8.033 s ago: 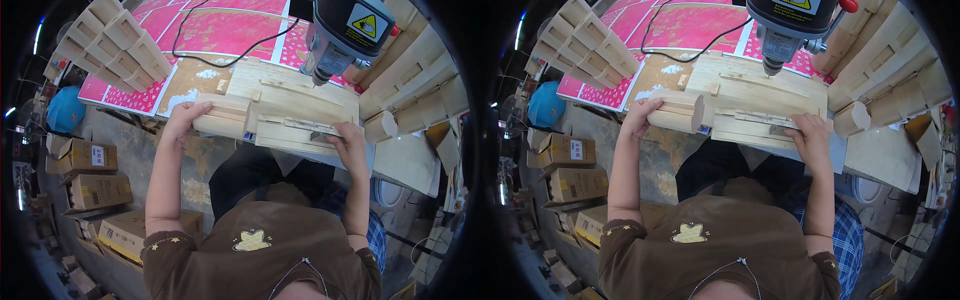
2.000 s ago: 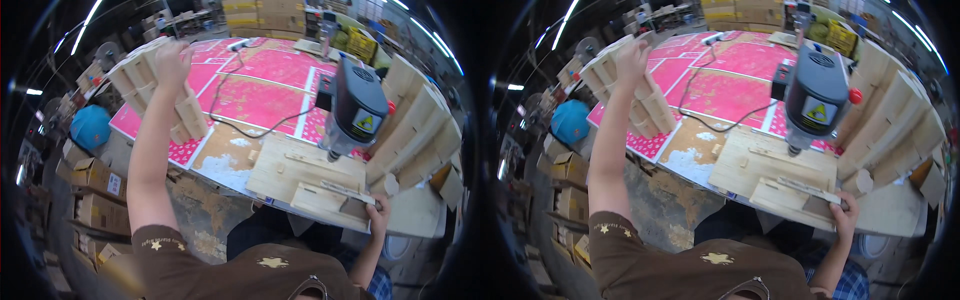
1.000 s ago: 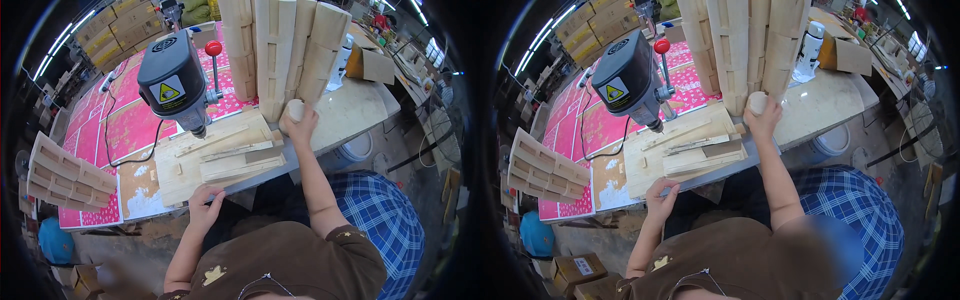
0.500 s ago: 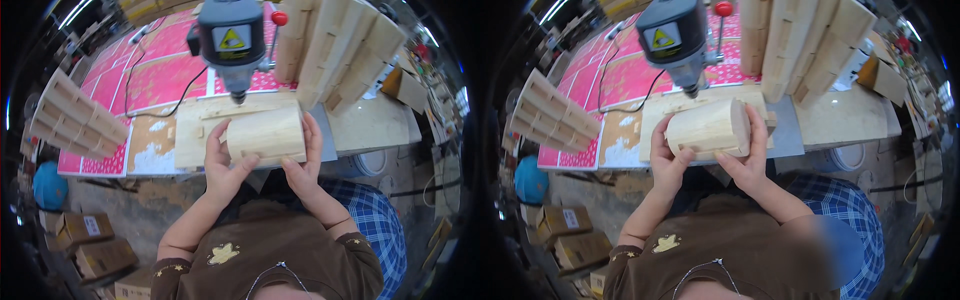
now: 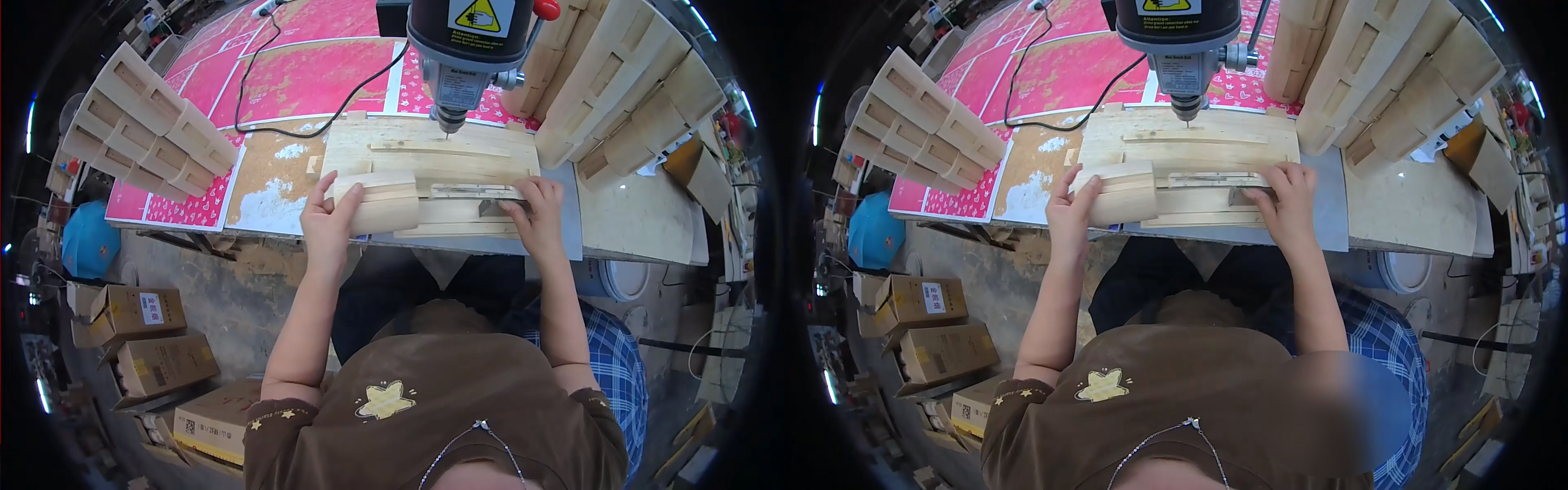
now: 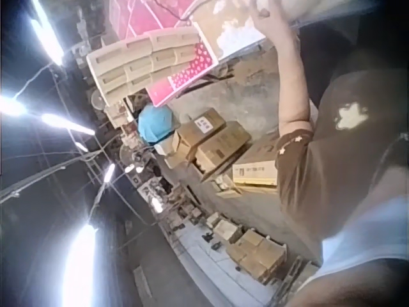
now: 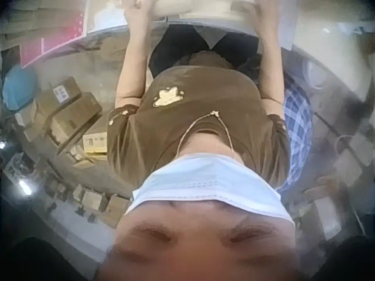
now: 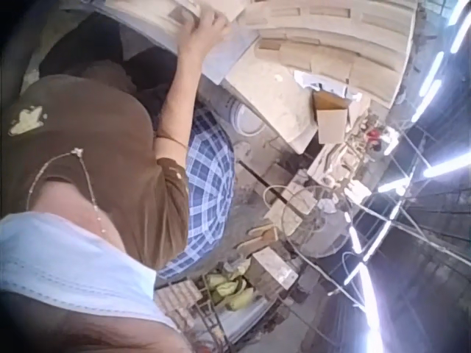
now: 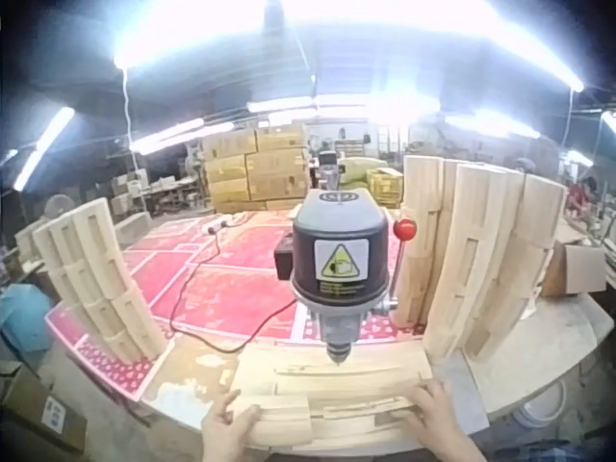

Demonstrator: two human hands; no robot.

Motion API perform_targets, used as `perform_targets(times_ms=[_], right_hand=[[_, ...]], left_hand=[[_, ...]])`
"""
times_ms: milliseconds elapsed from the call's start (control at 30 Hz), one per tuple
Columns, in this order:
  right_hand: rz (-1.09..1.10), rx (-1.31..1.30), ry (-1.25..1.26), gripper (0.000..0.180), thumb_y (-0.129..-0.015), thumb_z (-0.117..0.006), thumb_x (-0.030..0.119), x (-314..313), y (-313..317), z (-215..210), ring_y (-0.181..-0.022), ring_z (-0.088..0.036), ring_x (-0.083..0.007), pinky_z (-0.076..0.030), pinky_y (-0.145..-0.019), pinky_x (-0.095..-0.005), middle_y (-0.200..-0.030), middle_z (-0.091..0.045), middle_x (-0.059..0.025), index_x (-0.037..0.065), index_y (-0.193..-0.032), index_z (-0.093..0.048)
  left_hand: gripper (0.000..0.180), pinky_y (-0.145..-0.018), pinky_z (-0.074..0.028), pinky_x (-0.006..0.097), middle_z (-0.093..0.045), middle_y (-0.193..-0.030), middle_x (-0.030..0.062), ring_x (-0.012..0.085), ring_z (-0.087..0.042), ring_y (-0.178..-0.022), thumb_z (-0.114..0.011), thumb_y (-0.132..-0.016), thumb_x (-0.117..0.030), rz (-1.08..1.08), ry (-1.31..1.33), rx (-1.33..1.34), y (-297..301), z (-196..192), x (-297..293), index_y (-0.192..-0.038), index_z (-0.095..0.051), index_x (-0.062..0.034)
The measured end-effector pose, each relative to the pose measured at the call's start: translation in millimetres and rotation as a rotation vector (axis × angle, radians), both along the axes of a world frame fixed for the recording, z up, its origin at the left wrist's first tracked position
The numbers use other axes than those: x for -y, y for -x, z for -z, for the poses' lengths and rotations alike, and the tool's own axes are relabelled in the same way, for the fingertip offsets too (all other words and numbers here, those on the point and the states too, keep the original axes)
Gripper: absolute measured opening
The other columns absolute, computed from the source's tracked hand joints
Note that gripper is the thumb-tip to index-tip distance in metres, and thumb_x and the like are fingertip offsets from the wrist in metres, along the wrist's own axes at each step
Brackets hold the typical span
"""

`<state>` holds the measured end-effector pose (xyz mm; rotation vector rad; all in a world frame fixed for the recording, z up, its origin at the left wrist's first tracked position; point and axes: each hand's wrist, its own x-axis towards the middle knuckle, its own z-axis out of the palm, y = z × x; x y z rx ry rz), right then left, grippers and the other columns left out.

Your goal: Using a drill press to create slots or holes in cylindrical wooden furniture components.

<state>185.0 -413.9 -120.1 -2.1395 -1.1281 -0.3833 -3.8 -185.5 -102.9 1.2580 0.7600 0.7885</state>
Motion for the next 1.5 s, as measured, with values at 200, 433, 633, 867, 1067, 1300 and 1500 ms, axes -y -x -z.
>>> perform_targets(times_ms=[200, 433, 633, 867, 1067, 1300, 1500], right_hand=[[-0.073, 0.013, 0.032, 0.034, -0.068, -0.073, 0.016, -14.8, 1.5, -3.3, -0.094, -0.044, -0.03, -0.038, -0.083, -0.0383, -0.093, -0.055, -0.0088, 0.006, -0.098, -0.061], [-0.16, -0.004, -0.028, 0.038, -0.065, -0.074, 0.01, -25.3, 17.7, -9.3, -0.096, -0.045, -0.0315, -0.039, -0.085, -0.0396, -0.095, -0.056, -0.0099, 0.004, -0.1, -0.06], [-0.066, 0.063, -0.004, 0.041, -0.062, -0.076, 0.009, -24.8, -12.0, 0.2, -0.094, -0.049, -0.0321, -0.041, -0.082, -0.0394, -0.093, -0.058, -0.0104, 0.004, -0.099, -0.06], [-0.016, 0.088, -0.04, 0.041, -0.062, -0.076, 0.01, -58.7, -39.5, 7.7, -0.095, -0.05, -0.031, -0.042, -0.082, -0.0387, -0.094, -0.059, -0.0109, 0.004, -0.099, -0.06], [-0.008, 0.047, -0.078, 0.04, -0.064, -0.076, 0.009, -68.3, -32.5, 6.0, -0.094, -0.051, -0.0298, -0.043, -0.082, -0.0383, -0.095, -0.059, -0.0102, 0.004, -0.1, -0.059], [-0.134, -0.222, -0.673, 0.023, -0.079, -0.067, 0.008, -71.4, -61.8, -85.3, -0.086, -0.056, -0.0141, -0.044, -0.073, -0.0279, -0.093, -0.059, -0.0048, 0.006, -0.1, -0.059], [-0.138, -0.168, -0.486, 0.032, -0.092, -0.051, 0.028, -112.1, -82.5, -184.8, -0.066, -0.049, -0.0131, -0.042, -0.062, -0.028, -0.067, -0.053, -0.007, -0.002, -0.083, -0.058]], left_hand=[[0.053, -0.05, -0.035, 0.019, -0.053, -0.065, -0.0029, 0.0035, -0.044, -0.054, -0.069, -0.082, -0.015, 0.042, 0.039, -0.045, -9.0, 3.7, 13.9, -0.125, -0.046, 0.0048], [0.071, -0.06, -0.04, 0.02, -0.052, -0.086, 0.0014, 0.0042, -0.048, -0.072, -0.069, -0.082, -0.024, 0.298, -0.154, 0.1, -24.4, 26.0, 33.0, -0.135, -0.031, 0.0045], [0.073, -0.073, -0.048, 0.028, -0.054, -0.098, 0.0086, 0.0175, -0.054, -0.09, -0.08, -0.065, -0.011, 0.389, -0.421, -0.097, -25.8, 42.4, 14.6, -0.127, -0.044, 0.0004], [0.062, -0.085, -0.037, 0.039, -0.057, -0.092, 0.0036, 0.0214, -0.054, -0.093, -0.082, -0.056, -0.022, 0.255, -0.804, -0.307, -56.7, 64.4, -15.6, -0.113, -0.061, -0.0096], [0.056, -0.084, -0.031, 0.039, -0.058, -0.083, -0.0001, 0.0216, -0.053, -0.085, -0.081, -0.055, -0.026, 0.289, -0.994, -0.327, -65.4, 79.4, -44.9, -0.107, -0.064, -0.0182], [0.05, -0.083, -0.031, 0.039, -0.056, -0.077, -0.001, 0.0208, -0.053, -0.084, -0.08, -0.057, -0.027, 0.354, -0.94, -0.322, -62.1, 75.3, -46.3, -0.103, -0.065, -0.0167], [0.038, -0.072, -0.039, 0.036, -0.056, -0.072, 0.0033, 0.0232, -0.053, -0.074, -0.079, -0.06, -0.021, 0.288, -1.084, -0.278, -65.1, 66.5, -35.0, -0.094, -0.066, -0.0107]])
